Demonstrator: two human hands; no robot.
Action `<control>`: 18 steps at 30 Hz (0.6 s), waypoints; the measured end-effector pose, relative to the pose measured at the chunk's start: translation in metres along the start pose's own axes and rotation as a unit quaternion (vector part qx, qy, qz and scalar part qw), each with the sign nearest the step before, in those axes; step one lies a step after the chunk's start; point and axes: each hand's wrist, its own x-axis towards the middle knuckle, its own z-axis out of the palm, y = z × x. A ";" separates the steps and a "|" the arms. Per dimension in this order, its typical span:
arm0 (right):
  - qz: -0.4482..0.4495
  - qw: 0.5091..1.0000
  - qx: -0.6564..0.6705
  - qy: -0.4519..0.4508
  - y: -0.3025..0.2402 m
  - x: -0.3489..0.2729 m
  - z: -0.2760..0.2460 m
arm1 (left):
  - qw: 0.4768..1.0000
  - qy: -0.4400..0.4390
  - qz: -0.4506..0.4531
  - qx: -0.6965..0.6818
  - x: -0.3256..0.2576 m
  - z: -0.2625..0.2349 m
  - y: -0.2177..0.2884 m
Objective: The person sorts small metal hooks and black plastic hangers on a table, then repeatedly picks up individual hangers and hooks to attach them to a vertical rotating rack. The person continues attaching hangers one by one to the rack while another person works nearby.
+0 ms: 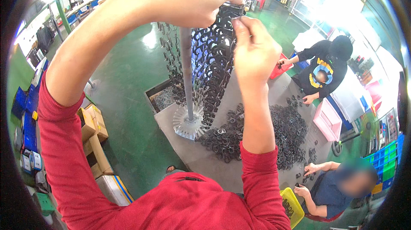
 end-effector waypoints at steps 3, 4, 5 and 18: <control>0.152 0.935 0.303 -0.105 -0.001 0.005 -0.016 | 0.999 -0.022 -0.028 -0.010 -0.002 0.000 -0.010; 0.187 0.922 0.322 -0.111 0.009 0.001 -0.021 | 1.000 -0.010 -0.016 -0.013 -0.005 0.000 -0.012; 0.224 0.908 0.336 -0.115 0.022 -0.004 -0.029 | 1.000 0.001 0.000 -0.019 -0.005 0.004 -0.016; 0.165 0.917 -0.362 -0.038 0.082 0.002 -0.136 | 0.998 0.006 0.052 0.022 -0.017 -0.004 -0.007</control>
